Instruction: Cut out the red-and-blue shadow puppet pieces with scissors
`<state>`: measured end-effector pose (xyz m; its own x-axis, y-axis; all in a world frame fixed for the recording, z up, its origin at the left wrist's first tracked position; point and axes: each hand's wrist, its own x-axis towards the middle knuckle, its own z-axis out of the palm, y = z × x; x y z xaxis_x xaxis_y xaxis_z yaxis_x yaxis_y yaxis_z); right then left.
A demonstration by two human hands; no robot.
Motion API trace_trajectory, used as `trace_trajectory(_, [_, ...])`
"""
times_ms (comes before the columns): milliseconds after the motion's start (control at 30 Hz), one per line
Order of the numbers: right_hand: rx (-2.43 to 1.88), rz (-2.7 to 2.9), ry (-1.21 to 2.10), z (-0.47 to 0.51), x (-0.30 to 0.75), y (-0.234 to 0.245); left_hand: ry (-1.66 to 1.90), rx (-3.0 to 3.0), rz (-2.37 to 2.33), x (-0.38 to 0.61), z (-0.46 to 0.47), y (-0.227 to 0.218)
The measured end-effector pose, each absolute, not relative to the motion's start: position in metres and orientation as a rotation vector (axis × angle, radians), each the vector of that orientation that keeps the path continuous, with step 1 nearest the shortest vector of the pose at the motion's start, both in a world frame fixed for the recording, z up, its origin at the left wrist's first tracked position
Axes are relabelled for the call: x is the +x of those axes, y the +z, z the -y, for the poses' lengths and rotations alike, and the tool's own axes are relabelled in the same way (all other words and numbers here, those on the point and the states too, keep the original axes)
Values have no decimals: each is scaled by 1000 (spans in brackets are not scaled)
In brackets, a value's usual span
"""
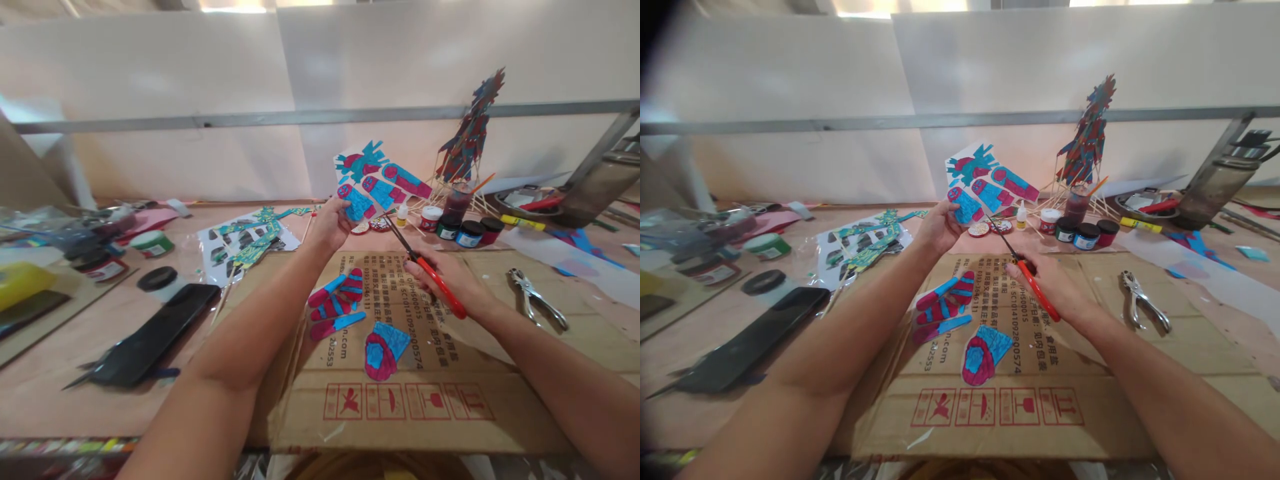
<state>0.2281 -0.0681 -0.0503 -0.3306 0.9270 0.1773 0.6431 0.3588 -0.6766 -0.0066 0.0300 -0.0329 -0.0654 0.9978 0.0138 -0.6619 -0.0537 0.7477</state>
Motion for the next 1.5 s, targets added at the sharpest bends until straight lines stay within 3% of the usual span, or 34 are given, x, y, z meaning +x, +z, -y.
trace_trajectory(700, [-1305,1749,989,69,224,-58,1454,843,-577,13,-18,-36])
trace_trajectory(1000, [-1316,1883,833,64,230,-56,1544,749,-605,-1,-26,-29])
trace_trajectory(1300, [-1290,1702,1028,62,234,-52,1666,699,-656,-22,-34,-20])
trace_trajectory(1500, [-1231,1624,938,63,236,-53,1722,690,-631,-34,-37,-18])
